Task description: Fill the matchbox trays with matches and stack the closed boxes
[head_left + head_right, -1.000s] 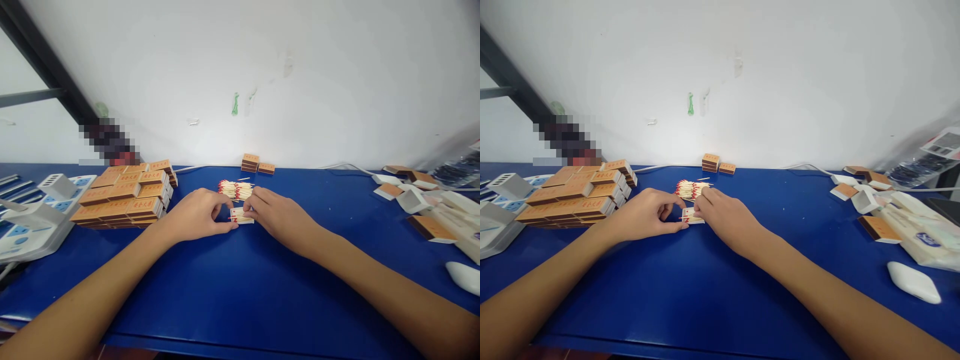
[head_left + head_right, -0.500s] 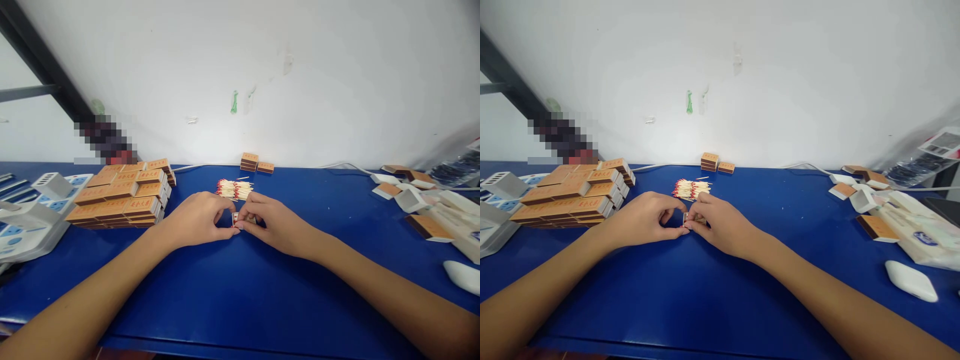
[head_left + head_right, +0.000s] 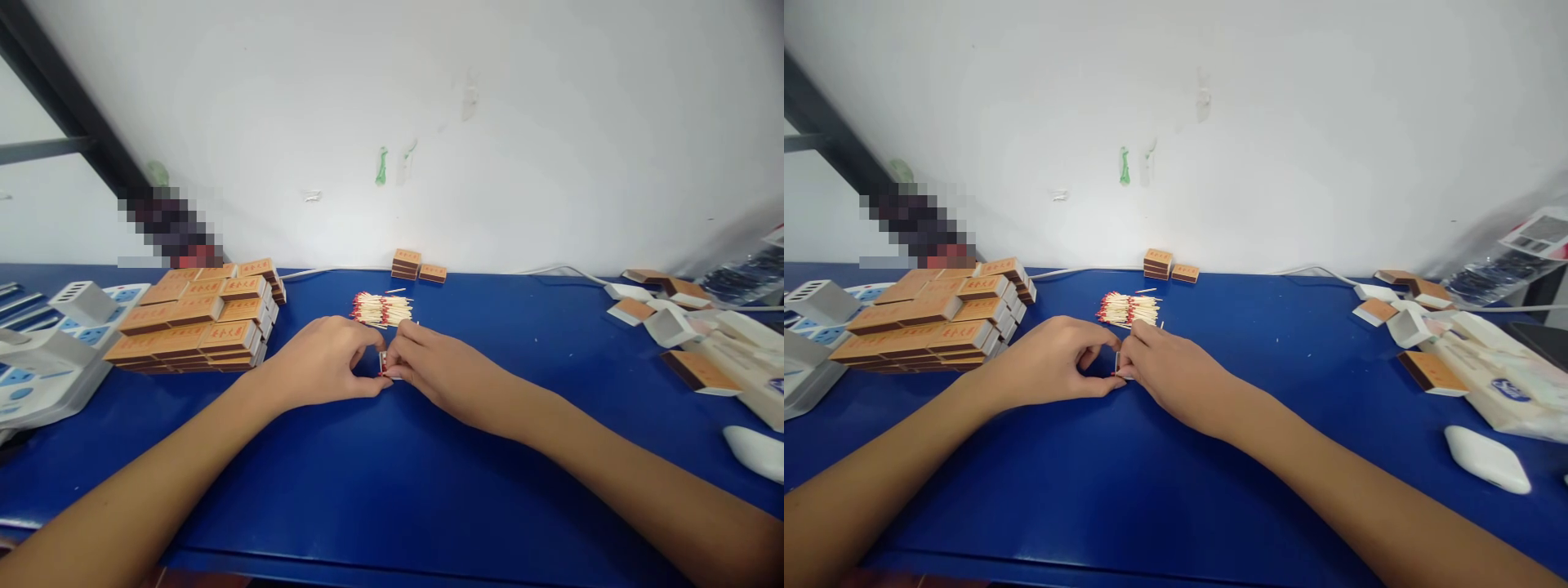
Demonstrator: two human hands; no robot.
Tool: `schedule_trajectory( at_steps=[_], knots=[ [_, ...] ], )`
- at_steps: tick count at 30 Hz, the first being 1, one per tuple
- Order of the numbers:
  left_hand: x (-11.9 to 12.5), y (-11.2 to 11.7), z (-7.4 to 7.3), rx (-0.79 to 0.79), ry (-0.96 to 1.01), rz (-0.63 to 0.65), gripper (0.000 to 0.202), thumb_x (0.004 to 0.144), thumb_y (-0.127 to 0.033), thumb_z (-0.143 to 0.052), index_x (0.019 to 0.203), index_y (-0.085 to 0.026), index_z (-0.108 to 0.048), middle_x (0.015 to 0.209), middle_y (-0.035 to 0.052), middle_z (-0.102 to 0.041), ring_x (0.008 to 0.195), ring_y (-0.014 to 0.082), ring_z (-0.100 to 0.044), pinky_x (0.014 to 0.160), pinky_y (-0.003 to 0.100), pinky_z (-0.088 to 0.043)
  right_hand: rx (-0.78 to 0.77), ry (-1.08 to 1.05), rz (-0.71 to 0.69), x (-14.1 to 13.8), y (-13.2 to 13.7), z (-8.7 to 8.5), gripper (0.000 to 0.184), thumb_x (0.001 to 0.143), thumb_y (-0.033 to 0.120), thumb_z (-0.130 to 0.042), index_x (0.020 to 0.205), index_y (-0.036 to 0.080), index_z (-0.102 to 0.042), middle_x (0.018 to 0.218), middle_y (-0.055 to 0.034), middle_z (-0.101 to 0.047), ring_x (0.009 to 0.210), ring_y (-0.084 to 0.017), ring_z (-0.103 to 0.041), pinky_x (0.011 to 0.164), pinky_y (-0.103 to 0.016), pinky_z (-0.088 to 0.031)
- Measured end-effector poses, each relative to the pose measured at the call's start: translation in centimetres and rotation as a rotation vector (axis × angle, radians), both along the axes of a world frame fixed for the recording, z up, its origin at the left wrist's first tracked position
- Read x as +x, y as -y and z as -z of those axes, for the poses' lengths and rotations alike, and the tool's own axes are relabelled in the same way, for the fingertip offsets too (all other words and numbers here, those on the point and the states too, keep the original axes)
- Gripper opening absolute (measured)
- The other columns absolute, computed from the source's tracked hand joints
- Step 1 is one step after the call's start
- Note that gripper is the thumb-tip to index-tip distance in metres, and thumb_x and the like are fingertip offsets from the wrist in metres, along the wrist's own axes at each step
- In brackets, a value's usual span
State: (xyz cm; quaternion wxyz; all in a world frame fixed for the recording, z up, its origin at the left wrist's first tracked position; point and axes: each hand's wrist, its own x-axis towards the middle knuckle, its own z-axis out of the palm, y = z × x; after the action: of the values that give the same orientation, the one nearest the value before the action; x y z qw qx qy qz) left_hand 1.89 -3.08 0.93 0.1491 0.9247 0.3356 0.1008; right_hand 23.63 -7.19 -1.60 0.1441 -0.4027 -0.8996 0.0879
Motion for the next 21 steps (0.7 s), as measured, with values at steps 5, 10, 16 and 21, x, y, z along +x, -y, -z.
schedule_trajectory(
  at_steps=[5,10,16,21],
  knots=[
    [-0.1,-0.1,-0.1,0.017,-0.025,-0.014,0.023,0.083,-0.04,-0.076,0.093,-0.019,-0.076,0.066,-0.0038,-0.062,0.058,0.0115,-0.05,0.058,0.027,-0.031,-0.022,-0.065,0.057,1.1,-0.2,-0.7,0.017,0.107,0.023,-0.051,0.101,0.018,-0.067,0.105,-0.0077,-0.061,0.083,-0.018,-0.06,0.072,-0.032,-0.047],
    [-0.3,-0.3,-0.3,0.001,-0.038,-0.032,0.024,0.082,-0.041,-0.076,0.096,-0.021,-0.077,0.066,-0.0042,-0.062,0.058,0.0117,-0.051,0.057,0.027,-0.031,-0.069,-0.145,0.1,3.9,-2.0,-0.8,0.02,0.105,0.022,-0.048,0.109,0.022,-0.068,0.108,-0.0066,-0.061,0.089,-0.019,-0.059,0.079,-0.033,-0.047],
    [-0.5,-0.5,-0.2,0.009,-0.038,-0.023,0.028,0.082,-0.044,-0.077,0.096,-0.02,-0.076,0.064,-0.004,-0.062,0.058,0.0122,-0.052,0.058,0.027,-0.032,-0.184,-0.087,0.147,5.8,-4.0,0.0,0.013,0.101,0.027,-0.056,0.104,0.024,-0.068,0.103,-0.0051,-0.057,0.088,-0.02,-0.057,0.078,-0.034,-0.046],
    [-0.4,-0.4,-0.3,0.007,-0.035,-0.013,0.027,0.082,-0.043,-0.077,0.096,-0.021,-0.076,0.066,-0.0038,-0.063,0.058,0.0121,-0.052,0.057,0.027,-0.031,-0.149,-0.144,0.18,4.9,-4.2,0.9,0.016,0.101,0.032,-0.056,0.111,0.024,-0.065,0.104,-0.0058,-0.056,0.088,-0.02,-0.056,0.079,-0.034,-0.046]
  ],
)
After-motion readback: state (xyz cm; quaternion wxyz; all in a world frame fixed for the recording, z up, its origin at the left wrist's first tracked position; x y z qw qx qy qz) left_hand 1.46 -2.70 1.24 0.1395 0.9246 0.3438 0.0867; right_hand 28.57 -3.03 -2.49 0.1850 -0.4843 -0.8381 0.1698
